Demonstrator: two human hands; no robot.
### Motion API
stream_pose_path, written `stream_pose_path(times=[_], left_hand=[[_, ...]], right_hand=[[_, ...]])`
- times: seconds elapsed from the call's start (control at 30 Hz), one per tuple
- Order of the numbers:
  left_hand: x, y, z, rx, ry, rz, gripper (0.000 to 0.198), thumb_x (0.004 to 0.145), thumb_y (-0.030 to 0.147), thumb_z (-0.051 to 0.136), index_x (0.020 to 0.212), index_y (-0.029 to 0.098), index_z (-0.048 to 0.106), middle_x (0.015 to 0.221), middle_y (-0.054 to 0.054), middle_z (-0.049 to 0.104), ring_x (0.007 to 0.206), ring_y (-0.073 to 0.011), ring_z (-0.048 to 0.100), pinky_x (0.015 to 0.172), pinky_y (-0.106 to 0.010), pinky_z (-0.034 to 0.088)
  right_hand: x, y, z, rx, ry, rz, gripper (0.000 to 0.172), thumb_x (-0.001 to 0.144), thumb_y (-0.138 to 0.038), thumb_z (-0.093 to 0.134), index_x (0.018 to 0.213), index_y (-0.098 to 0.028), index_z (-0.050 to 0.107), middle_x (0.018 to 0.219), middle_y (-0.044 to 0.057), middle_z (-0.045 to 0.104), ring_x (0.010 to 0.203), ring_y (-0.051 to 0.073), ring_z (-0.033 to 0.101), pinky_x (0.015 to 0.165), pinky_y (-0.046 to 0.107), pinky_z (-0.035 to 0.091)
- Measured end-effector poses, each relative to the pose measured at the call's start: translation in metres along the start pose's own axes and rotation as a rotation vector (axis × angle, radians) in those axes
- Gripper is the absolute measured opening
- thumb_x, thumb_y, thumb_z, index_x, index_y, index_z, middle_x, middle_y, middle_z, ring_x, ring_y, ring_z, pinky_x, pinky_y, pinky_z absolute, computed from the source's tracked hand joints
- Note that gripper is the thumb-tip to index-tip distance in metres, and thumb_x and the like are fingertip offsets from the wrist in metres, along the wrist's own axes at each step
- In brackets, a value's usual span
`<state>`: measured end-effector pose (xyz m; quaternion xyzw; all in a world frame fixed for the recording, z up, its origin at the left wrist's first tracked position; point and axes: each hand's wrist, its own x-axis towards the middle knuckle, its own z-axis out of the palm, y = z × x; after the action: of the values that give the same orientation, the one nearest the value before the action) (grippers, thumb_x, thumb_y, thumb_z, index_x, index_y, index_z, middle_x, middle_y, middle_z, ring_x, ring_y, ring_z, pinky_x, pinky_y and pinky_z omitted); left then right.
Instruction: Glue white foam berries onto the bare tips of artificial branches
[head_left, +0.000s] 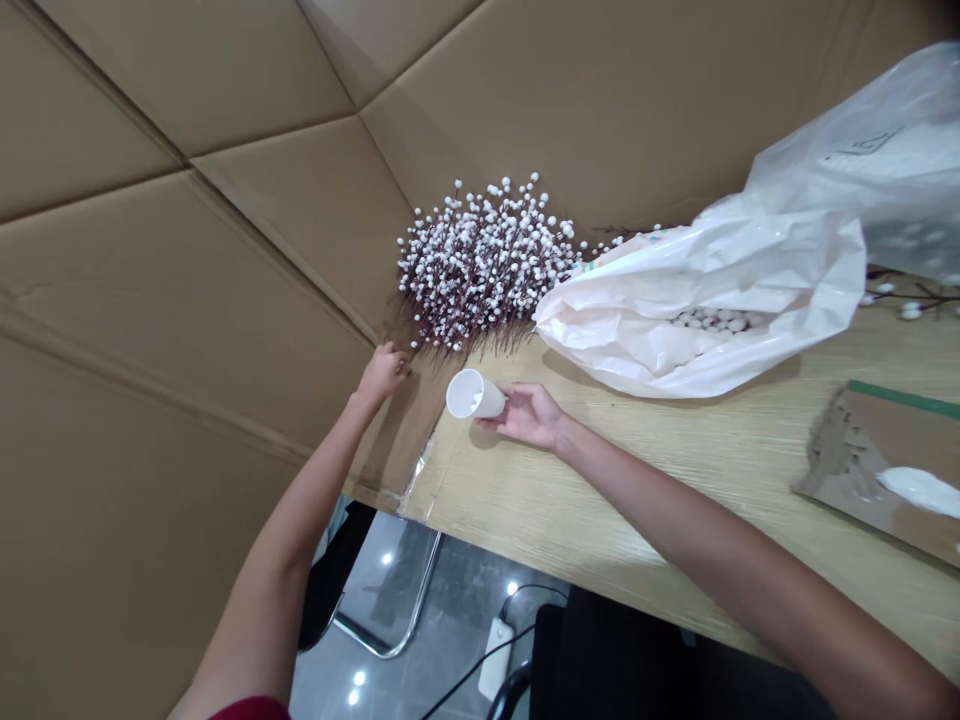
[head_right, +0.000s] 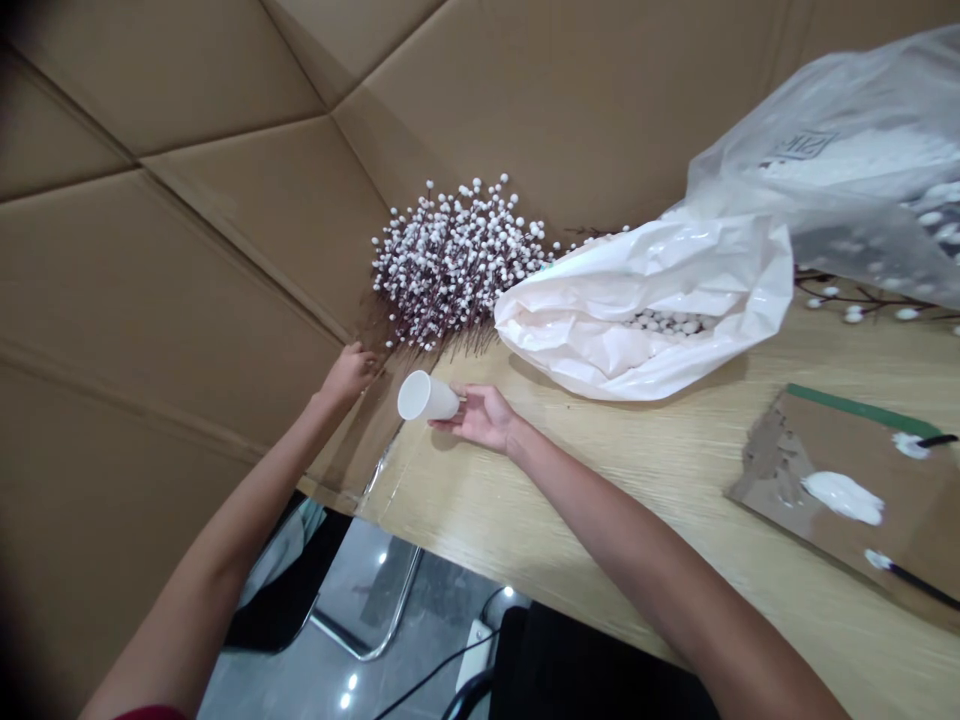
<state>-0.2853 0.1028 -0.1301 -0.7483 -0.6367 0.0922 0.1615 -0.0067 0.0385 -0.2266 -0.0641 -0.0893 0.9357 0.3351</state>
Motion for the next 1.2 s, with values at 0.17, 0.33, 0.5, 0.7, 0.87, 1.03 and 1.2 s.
stream_pose_path(times=[0.17,0.33,0.5,0.7,0.87,1.03,1.2], left_hand=[[-0.011,-0.001,-0.026,-0.372,0.212,-0.215,0.029,0.082,0.026,0.048,0.092,0.009,0.069,0.095,-0.014,0.065,0.086,-0.022,0.057,0.079,-0.033,0.047],[-0.031,0.028,-0.055,-1.125,0.224,-0.29,0.029,0.069,0.035,0.068,0.087,0.013,0.069,0.076,-0.006,0.066,0.061,-0.0122,0.053,0.059,-0.026,0.044],[-0.059,0.071,-0.088,-1.589,0.101,-0.126,0.024,0.063,0.031,0.078,0.08,0.016,0.071,0.072,0.0,0.064,0.059,-0.0063,0.05,0.057,-0.019,0.041],[-0.076,0.103,-0.108,-1.472,0.03,0.084,0.015,0.07,0.028,0.076,0.08,0.017,0.073,0.079,-0.001,0.068,0.069,-0.008,0.057,0.066,-0.018,0.045],[-0.075,0.111,-0.104,-1.381,-0.033,0.112,0.018,0.072,0.028,0.074,0.085,0.016,0.072,0.082,-0.004,0.071,0.073,-0.0112,0.062,0.069,-0.021,0.048],[-0.075,0.112,-0.099,-1.279,-0.011,0.126,0.022,0.072,0.029,0.074,0.087,0.014,0.071,0.084,-0.006,0.071,0.069,-0.011,0.062,0.063,-0.021,0.048],[-0.075,0.114,-0.1,-1.248,0.021,0.153,0.023,0.073,0.03,0.073,0.085,0.012,0.067,0.085,-0.007,0.069,0.069,-0.0111,0.062,0.063,-0.022,0.049]], right_hand=[[0.0,0.0,-0.002,0.023,-0.011,0.01,0.013,0.075,-0.014,0.051,0.087,-0.014,0.057,0.086,0.012,0.067,0.082,0.022,0.063,0.078,0.042,0.056],[-0.001,0.0,0.0,0.032,0.035,-0.002,0.01,0.074,-0.012,0.05,0.081,-0.014,0.057,0.085,0.012,0.068,0.08,0.023,0.064,0.075,0.041,0.056],[-0.002,0.0,0.001,0.033,0.025,-0.016,0.01,0.074,-0.012,0.051,0.08,-0.015,0.059,0.086,0.011,0.069,0.083,0.023,0.064,0.076,0.041,0.056],[-0.002,0.001,0.0,0.03,0.029,-0.027,0.008,0.073,-0.012,0.052,0.075,-0.016,0.058,0.083,0.011,0.068,0.082,0.022,0.064,0.074,0.039,0.056],[-0.004,0.001,0.005,0.029,0.032,-0.029,0.014,0.077,-0.01,0.047,0.082,-0.014,0.06,0.084,0.011,0.068,0.083,0.022,0.063,0.074,0.039,0.056],[-0.006,0.0,0.009,0.03,0.03,-0.024,0.017,0.078,-0.011,0.048,0.089,-0.012,0.06,0.085,0.011,0.068,0.082,0.022,0.064,0.072,0.036,0.057],[-0.007,0.001,0.011,0.037,0.047,-0.029,0.017,0.079,-0.011,0.046,0.088,-0.012,0.06,0.083,0.012,0.069,0.079,0.021,0.064,0.071,0.036,0.057]])
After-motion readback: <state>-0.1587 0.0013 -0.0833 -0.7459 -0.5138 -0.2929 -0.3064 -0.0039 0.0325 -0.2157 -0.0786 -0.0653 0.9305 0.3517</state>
